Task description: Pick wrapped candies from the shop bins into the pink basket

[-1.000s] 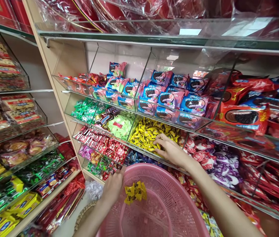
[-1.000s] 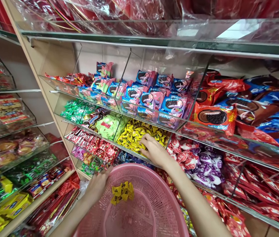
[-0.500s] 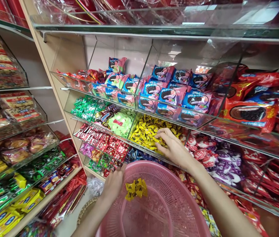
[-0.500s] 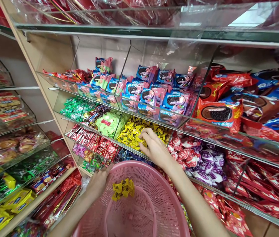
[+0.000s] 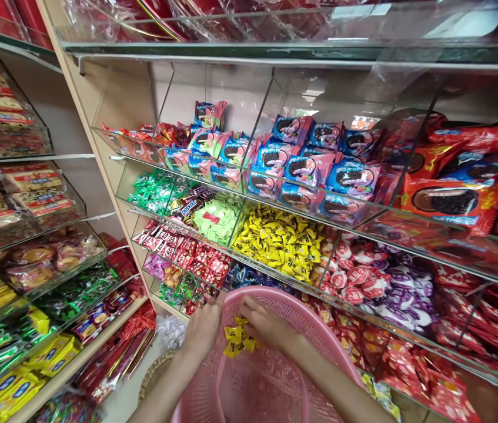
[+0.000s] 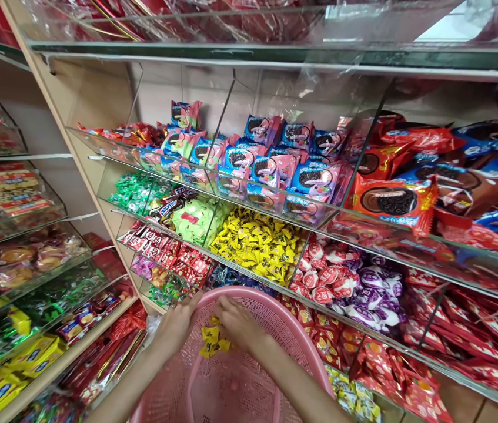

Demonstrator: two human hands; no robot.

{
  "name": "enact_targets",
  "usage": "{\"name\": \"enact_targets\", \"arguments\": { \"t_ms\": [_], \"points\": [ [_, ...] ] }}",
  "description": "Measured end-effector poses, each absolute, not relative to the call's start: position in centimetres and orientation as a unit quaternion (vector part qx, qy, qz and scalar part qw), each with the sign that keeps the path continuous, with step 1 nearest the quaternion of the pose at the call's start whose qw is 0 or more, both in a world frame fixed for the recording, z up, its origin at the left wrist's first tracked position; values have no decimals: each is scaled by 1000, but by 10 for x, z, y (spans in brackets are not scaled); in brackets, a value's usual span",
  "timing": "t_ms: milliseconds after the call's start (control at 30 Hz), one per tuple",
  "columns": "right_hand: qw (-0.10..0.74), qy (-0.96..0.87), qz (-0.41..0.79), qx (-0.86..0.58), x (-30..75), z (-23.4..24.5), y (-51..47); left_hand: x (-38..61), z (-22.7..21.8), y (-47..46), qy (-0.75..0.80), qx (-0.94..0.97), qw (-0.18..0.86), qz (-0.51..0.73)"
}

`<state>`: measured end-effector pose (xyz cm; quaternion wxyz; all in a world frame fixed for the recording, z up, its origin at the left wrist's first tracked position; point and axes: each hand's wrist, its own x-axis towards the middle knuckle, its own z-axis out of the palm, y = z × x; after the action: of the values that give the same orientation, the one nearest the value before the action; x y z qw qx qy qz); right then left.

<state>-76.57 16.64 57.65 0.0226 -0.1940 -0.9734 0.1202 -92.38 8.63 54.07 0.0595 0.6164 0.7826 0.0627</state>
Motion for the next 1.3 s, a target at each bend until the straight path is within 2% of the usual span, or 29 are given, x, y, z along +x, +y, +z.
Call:
{"name": "enact_targets", "arguments": {
  "t_ms": [300, 700, 1067, 1300],
  "points": [
    [39, -975, 112, -187, -771, 556, 170, -923, 544, 87, 786, 614, 53, 38],
    [154, -926, 290, -186, -748, 560, 180, -924, 546, 87, 782, 618, 58, 55],
    [125, -911, 354, -170, -751, 553, 169, -922, 546, 86, 781, 620, 45, 60],
    [111, -925, 308, -193, -747, 550, 172, -921, 550, 85, 781, 618, 57, 67]
  ]
}}
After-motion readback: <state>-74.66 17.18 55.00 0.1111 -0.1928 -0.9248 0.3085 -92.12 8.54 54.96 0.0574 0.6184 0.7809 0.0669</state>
